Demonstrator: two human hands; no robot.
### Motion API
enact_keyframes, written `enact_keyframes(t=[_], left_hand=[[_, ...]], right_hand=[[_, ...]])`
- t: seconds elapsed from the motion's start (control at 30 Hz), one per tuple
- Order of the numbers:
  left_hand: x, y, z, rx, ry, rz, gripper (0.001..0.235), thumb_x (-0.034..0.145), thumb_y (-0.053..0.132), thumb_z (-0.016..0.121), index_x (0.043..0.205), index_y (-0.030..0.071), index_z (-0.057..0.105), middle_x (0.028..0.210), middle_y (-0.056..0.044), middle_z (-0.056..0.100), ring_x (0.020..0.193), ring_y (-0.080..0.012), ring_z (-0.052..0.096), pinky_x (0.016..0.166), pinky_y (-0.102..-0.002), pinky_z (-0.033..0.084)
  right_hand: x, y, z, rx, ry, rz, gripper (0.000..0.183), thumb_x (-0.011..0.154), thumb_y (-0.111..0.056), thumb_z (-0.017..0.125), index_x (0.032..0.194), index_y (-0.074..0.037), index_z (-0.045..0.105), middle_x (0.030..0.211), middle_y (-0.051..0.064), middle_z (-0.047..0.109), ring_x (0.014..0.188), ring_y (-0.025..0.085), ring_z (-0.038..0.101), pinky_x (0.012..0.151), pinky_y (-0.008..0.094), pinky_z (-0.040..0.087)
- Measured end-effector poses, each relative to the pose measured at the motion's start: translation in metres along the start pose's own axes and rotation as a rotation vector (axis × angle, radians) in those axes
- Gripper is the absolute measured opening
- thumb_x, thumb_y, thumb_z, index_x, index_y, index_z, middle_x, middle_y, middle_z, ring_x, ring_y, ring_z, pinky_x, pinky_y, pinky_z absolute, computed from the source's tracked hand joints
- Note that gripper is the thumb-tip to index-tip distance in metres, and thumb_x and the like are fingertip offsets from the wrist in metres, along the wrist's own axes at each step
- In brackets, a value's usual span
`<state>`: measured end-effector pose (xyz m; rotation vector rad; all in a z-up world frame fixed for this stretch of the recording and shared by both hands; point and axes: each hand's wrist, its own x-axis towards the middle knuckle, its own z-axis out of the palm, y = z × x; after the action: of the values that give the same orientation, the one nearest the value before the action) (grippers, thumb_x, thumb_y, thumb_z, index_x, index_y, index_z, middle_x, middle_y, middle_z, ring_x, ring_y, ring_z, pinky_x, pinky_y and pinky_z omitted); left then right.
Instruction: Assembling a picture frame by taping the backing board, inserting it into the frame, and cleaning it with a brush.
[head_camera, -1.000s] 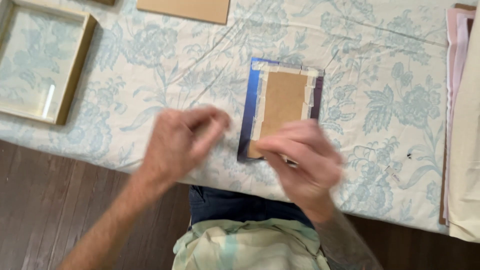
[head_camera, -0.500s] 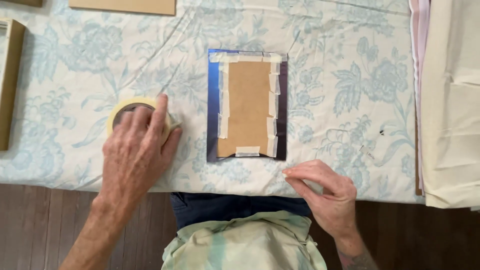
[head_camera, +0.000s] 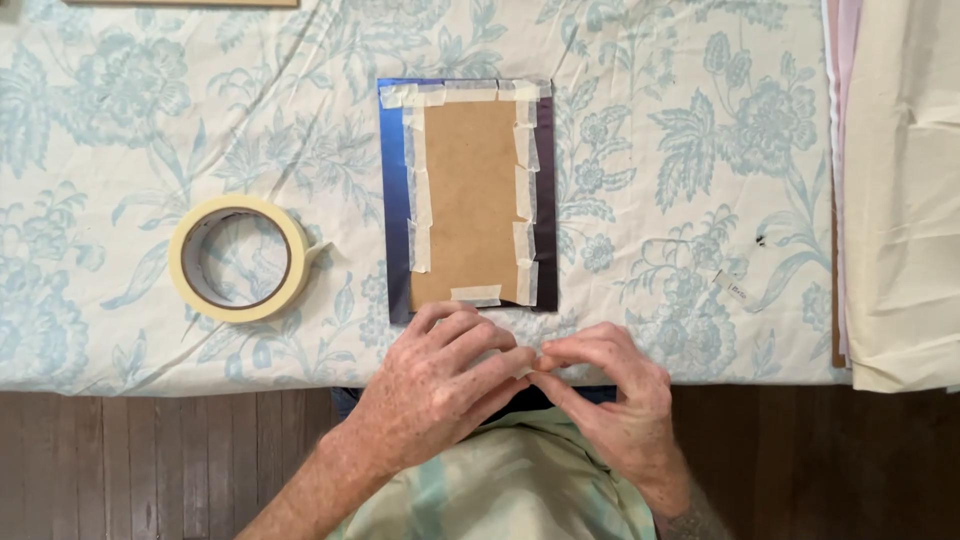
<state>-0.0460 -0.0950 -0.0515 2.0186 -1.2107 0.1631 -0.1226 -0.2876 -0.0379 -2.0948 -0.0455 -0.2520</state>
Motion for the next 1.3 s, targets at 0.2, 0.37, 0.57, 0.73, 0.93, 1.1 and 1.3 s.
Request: enact_keyframes(t=[0.2,0.37,0.57,0.73,0.93,1.1,1.3], left_hand=[[-0.003,-0.006,-0.001,-0.078,-0.004,-0.027,0.010,0.103,0.013,0.065,0.104,0.004,0.067,0.098,-0.009,0.067,0.090,-0.0277,0.062,0.081,-0.040,0.047],[0.001,-0.006,-0.009,-0.068,-0.015,-0.039,0.002,0.098,0.006,0.063,0.099,0.005,0.064,0.102,-0.009,0.068,0.093,-0.0279,0.064,0.089,-0.043,0.050],[0.007,-0.012,-0.010,0.002,-0.025,-0.019,0.005,0.102,0.005,0.059,0.100,0.003,0.063,0.110,-0.010,0.071,0.110,-0.0286,0.067,0.101,-0.045,0.049],[0.005,-0.017,0.001,0.032,-0.042,-0.088,0.004,0.101,0.003,0.061,0.106,0.003,0.061,0.109,-0.011,0.073,0.107,-0.0264,0.069,0.094,-0.041,0.051],[0.005,-0.020,0.013,0.059,-0.035,-0.187,0.014,0.100,0.005,0.064,0.112,0.007,0.058,0.101,-0.008,0.071,0.093,-0.0275,0.065,0.083,-0.040,0.047],[0.013,-0.017,0.023,0.054,-0.008,-0.052,0.015,0.104,0.000,0.058,0.119,0.002,0.059,0.107,-0.010,0.069,0.097,-0.0263,0.062,0.080,-0.039,0.044],[0.017,-0.025,0.043,0.162,0.131,0.044,0.011,0.101,0.000,0.058,0.108,0.005,0.065,0.078,-0.006,0.063,0.086,-0.0234,0.068,0.082,-0.036,0.054]], right_hand=[[0.012,0.007,-0.016,0.016,-0.163,-0.145,0.027,0.081,-0.011,0.087,0.103,-0.005,0.073,0.102,0.006,0.079,0.096,0.020,0.075,0.089,0.030,0.059],[0.016,0.038,-0.023,-0.306,-0.104,-0.239,0.014,0.090,-0.006,0.079,0.102,-0.005,0.072,0.099,0.008,0.069,0.089,0.019,0.066,0.079,0.028,0.059],[0.042,0.027,-0.025,-0.529,-0.222,-0.457,0.018,0.093,-0.008,0.081,0.105,0.002,0.073,0.097,0.012,0.069,0.088,0.025,0.068,0.076,0.033,0.060],[0.052,0.027,-0.027,-0.569,-0.248,-0.608,0.007,0.098,-0.001,0.074,0.102,0.002,0.071,0.095,0.012,0.067,0.081,0.027,0.067,0.070,0.036,0.057],[0.055,0.028,-0.024,-0.520,-0.195,-0.622,0.005,0.096,-0.001,0.075,0.097,0.002,0.071,0.093,0.012,0.068,0.078,0.025,0.068,0.070,0.034,0.057],[0.056,0.029,-0.034,-0.455,-0.316,-0.582,0.012,0.097,-0.005,0.073,0.104,0.005,0.071,0.101,0.015,0.070,0.088,0.029,0.070,0.078,0.037,0.059],[0.052,0.041,-0.024,-0.465,-0.172,-0.574,0.002,0.093,-0.005,0.076,0.095,-0.004,0.075,0.090,0.007,0.071,0.078,0.023,0.070,0.067,0.031,0.061]])
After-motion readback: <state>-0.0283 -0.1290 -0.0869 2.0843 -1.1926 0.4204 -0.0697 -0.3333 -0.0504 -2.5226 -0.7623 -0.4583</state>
